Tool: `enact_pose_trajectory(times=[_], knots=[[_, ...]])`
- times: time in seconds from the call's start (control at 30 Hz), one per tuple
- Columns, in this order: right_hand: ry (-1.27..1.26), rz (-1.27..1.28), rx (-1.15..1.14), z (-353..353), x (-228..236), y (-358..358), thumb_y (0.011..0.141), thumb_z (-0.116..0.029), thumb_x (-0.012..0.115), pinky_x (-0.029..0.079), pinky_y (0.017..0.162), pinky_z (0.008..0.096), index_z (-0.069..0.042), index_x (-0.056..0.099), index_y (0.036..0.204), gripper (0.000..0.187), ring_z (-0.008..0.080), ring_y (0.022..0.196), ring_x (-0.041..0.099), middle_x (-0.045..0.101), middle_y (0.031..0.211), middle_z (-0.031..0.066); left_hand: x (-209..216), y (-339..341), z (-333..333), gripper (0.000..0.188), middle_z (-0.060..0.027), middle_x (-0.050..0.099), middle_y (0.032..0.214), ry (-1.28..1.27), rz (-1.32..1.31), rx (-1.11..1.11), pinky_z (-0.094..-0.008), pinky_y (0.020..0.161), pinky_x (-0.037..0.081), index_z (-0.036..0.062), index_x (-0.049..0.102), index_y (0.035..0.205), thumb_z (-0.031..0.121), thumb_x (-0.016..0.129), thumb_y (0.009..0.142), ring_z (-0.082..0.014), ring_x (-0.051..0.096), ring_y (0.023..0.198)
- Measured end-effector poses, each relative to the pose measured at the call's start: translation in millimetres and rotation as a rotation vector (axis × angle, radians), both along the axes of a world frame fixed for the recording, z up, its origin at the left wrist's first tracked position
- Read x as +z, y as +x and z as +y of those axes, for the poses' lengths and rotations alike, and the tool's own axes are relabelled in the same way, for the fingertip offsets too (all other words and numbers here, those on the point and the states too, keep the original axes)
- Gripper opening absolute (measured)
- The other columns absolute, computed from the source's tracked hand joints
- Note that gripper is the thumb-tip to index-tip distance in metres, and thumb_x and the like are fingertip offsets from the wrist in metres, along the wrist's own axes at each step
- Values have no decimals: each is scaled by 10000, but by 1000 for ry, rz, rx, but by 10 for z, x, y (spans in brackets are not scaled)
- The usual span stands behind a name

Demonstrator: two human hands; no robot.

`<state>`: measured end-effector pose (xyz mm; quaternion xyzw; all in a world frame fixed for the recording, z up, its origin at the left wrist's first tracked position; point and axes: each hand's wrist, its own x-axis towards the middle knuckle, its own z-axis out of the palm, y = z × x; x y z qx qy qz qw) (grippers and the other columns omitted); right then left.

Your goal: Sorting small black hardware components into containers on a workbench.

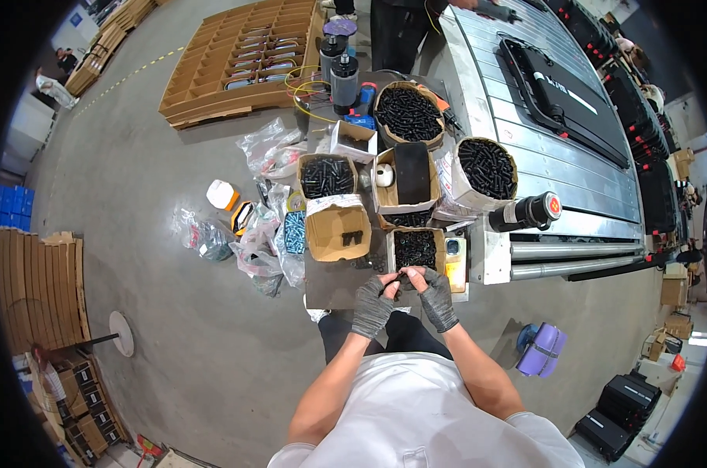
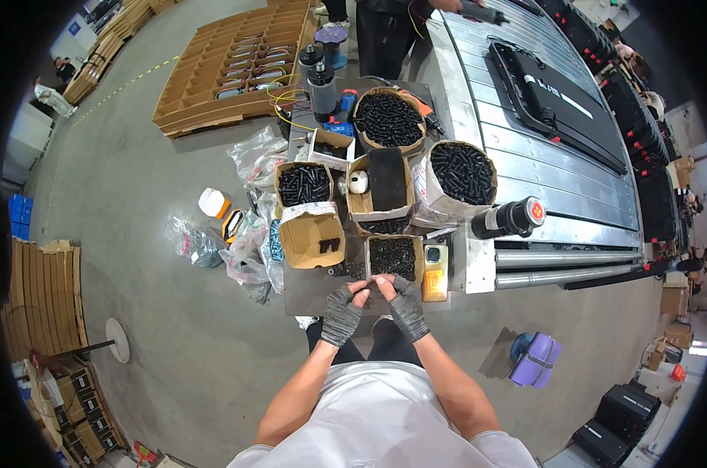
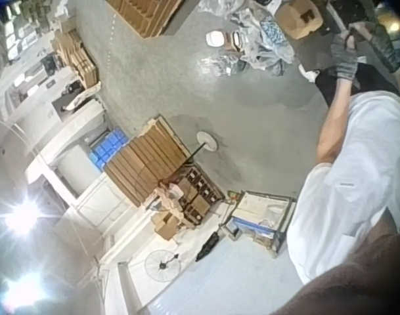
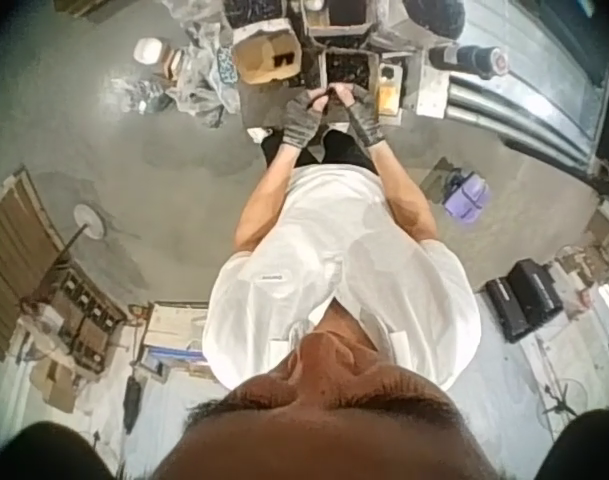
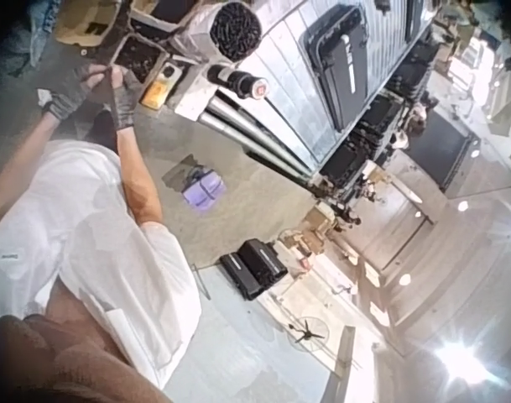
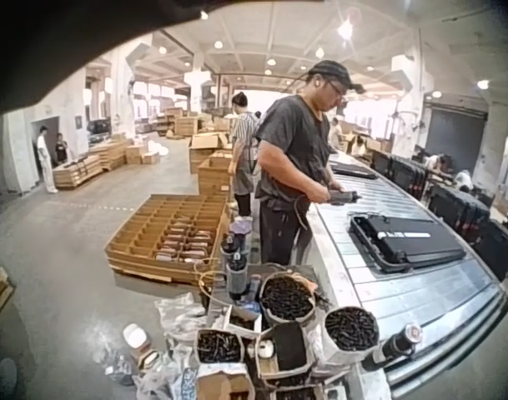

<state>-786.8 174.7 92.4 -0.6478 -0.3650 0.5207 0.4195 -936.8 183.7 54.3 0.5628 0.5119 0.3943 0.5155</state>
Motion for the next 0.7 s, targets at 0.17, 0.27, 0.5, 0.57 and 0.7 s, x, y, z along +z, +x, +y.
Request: enact_pose_trajectory(times=[0.17, 0.27, 0.5, 0.57, 0.7], knots=[[130, 6, 11, -91, -114, -65, 895, -141, 638, 480, 814, 267, -14, 673, 1011, 176, 110, 889, 608, 671, 949, 30, -97, -8, -41, 198, -147, 679, 923, -34, -64, 7, -308, 718, 517, 11, 679, 1039, 83, 636, 860, -217, 656, 788], [32, 90, 7, -110, -163, -76, 865, -102, 657, 489, 802, 266, -8, 630, 1034, 196, 136, 872, 615, 641, 941, 58, -149, -22, -85, 209, -132, 674, 909, -47, -64, 0, -307, 722, 518, 7, 667, 1058, 84, 633, 867, -198, 657, 795], [98, -383, 272, -115, -180, -137, 811, -133, 689, 504, 716, 318, -35, 661, 954, 175, 215, 777, 644, 626, 822, 96, -196, -125, -171, 288, -163, 668, 985, 107, 104, -61, -363, 806, 515, 44, 622, 1155, 46, 590, 869, -315, 653, 918], [119, -346, 251, -128, -198, -179, 815, -145, 680, 509, 717, 337, -49, 674, 948, 164, 251, 784, 651, 640, 840, 123, -185, -140, -174, 355, -165, 651, 1037, 148, 115, -48, -381, 815, 508, 79, 600, 1197, 36, 605, 845, -336, 633, 929], [186, -446, 304, -58, -145, -240, 848, -136, 647, 509, 756, 316, -4, 660, 984, 190, 225, 813, 663, 677, 872, 124, -45, -170, -103, 373, -156, 643, 1068, 250, 59, -75, -388, 863, 491, 84, 585, 1226, 48, 592, 855, -327, 616, 976]])
